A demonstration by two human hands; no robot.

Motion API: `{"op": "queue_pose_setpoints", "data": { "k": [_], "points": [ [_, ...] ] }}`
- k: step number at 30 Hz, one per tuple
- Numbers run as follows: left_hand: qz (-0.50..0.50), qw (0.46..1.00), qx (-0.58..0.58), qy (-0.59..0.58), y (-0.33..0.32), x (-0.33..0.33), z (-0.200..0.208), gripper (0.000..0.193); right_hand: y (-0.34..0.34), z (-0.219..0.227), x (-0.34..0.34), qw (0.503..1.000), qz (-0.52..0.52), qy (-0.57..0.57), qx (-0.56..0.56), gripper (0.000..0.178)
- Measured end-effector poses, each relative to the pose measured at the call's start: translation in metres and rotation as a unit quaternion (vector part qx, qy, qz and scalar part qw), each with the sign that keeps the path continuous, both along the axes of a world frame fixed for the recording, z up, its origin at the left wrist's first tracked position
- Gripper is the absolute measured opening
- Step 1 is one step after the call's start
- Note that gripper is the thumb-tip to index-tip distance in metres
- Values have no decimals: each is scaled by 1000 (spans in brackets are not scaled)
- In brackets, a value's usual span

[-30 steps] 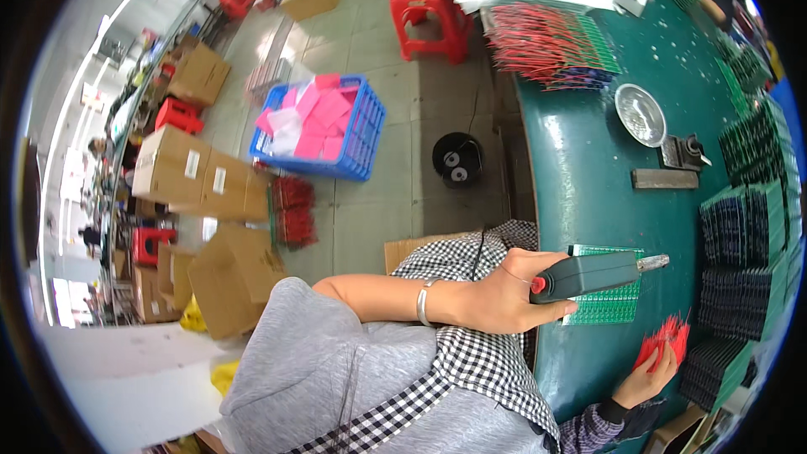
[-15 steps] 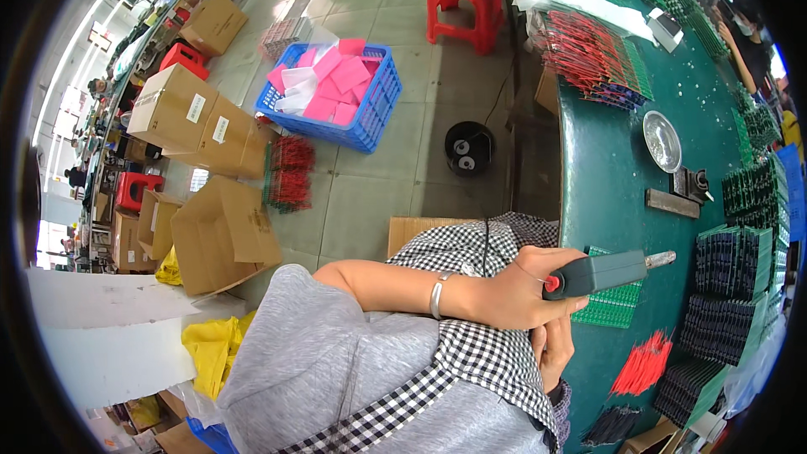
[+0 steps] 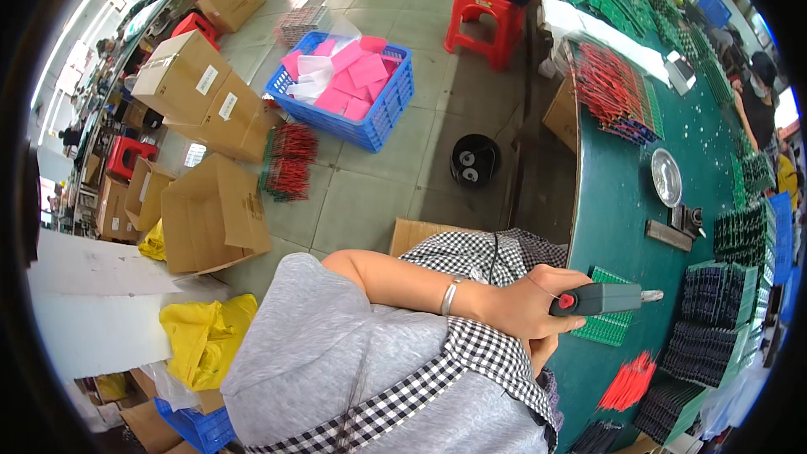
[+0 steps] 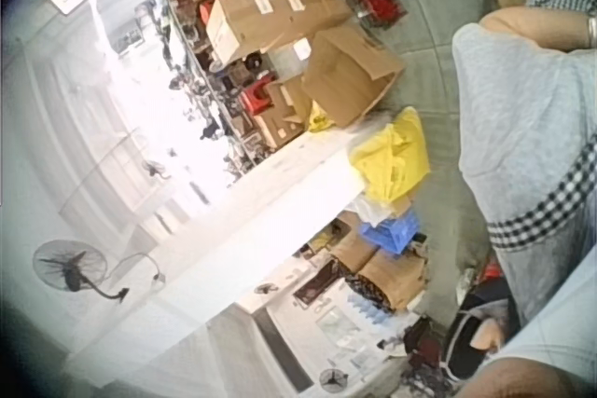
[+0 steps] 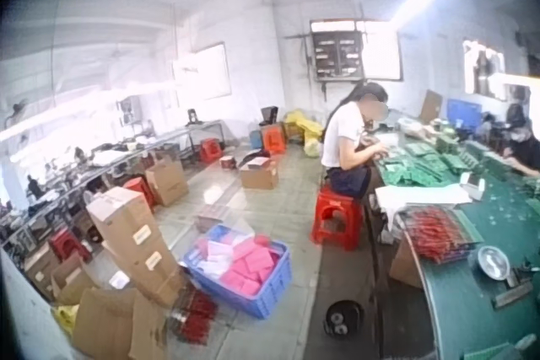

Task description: The person solders wires onto a circuit board using a soldering tool, sets the completed board aside, places a new circuit board on the table, and aligns stacks of circuit boards by hand.

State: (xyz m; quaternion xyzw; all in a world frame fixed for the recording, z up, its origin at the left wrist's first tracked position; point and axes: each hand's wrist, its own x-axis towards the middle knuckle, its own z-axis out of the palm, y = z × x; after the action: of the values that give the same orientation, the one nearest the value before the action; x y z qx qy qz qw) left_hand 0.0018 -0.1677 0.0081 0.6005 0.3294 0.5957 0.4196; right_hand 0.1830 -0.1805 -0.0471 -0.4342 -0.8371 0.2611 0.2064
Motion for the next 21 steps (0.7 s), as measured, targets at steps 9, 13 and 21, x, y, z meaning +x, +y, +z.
{"op": "queue_pose_setpoints", "data": {
  "k": [9,13,21],
  "points": [
    [103,994,10,-19,-7,-11,5,30,18,-31,14,990,76,-57,108,28],
    [130,991,9,-22,-14,-24,10,31,19,-6,-9,986,131,-43,97,35],
    [140,988,38,-52,-18,-19,8,34,23,-7,-9,977,165,-42,127,33]
  ]
}}
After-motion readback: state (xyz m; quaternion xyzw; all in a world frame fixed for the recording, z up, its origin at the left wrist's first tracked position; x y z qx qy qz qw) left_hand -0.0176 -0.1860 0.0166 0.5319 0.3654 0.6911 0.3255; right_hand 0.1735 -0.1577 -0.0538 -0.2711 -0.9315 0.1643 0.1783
